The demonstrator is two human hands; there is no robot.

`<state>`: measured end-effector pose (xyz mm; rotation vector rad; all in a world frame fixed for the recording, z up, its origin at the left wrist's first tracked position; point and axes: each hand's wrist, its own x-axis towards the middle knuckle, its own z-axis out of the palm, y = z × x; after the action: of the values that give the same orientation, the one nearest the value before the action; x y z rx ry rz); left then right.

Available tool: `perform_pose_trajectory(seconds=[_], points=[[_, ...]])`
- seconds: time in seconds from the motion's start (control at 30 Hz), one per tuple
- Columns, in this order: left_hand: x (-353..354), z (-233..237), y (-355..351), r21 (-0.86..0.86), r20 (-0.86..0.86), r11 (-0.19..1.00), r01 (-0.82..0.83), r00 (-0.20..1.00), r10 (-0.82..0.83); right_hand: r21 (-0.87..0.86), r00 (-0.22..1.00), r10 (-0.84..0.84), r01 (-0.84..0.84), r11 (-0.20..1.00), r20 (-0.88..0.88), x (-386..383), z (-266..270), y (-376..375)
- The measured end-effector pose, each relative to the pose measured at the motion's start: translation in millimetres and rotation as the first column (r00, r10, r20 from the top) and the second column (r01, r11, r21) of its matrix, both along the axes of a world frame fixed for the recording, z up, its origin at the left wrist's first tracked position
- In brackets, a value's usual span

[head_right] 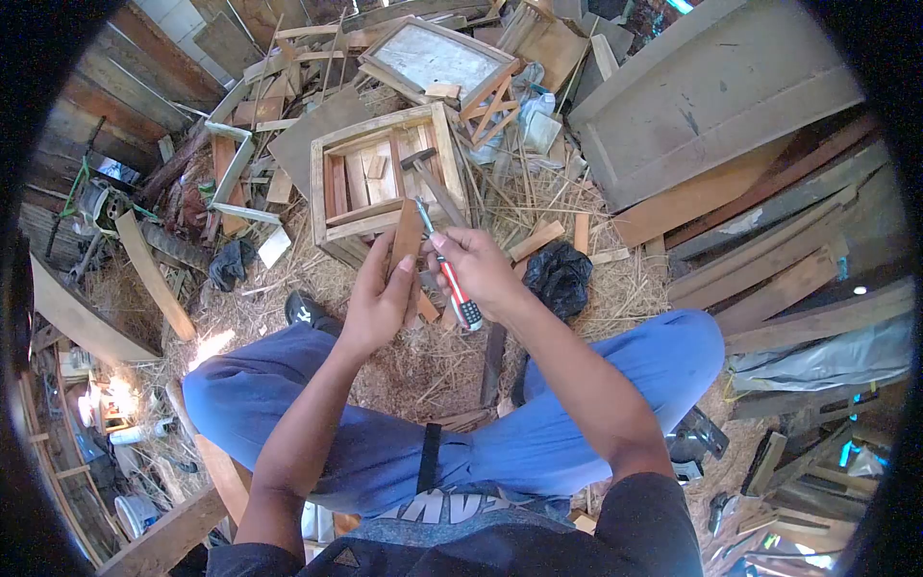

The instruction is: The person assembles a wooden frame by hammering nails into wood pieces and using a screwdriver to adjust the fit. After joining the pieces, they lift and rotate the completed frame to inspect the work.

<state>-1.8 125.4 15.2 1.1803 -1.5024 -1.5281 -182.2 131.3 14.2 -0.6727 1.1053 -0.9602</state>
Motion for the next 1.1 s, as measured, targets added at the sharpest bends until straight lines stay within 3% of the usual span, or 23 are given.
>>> perform_pose_trajectory(seconds=[0.17, 0.23, 0.4, 0.53, 0.73, 1.07, 1.1], points=[[-5, 11, 3, -0.03, 0.02, 0.999, -0.016, 1.0, 0.017, -0.079, 0.998, -0.037, 0.032, 0.996, -0.057, 5, -1, 3], [-2, 0, 0, -0.13, 0.042, 0.99, -0.063, 0.997, 0.069, -0.095, 0.997, -0.024, 0.017, 0.995, -0.072, 4, 0, 3], [-1, -11, -1, -0.123, 0.046, 0.985, -0.118, 0.991, 0.124, -0.095, 0.997, -0.03, 0.037, 0.995, 0.066, 3, 8, 6], [-1, -13, -1, -0.218, 0.12, 0.971, -0.1, 0.984, 0.128, -0.102, 0.999, -0.048, 0.048, 0.994, 0.001, 9, 3, 6], [-3, -1, 0, -0.218, 0.128, 0.973, -0.077, 0.986, 0.107, -0.055, 0.994, -0.11, 0.111, 0.992, 0.029, 17, -8, 9], [-3, -5, 0, -0.148, 0.127, 0.983, -0.112, 0.983, 0.132, -0.118, 0.999, -0.047, 0.045, 0.992, -0.018, 19, 0, 10], [-2, -7, -1, -0.224, 0.129, 0.969, -0.104, 0.982, 0.135, -0.107, 0.999, -0.05, 0.05, 0.993, -0.004, 19, 2, 10]])
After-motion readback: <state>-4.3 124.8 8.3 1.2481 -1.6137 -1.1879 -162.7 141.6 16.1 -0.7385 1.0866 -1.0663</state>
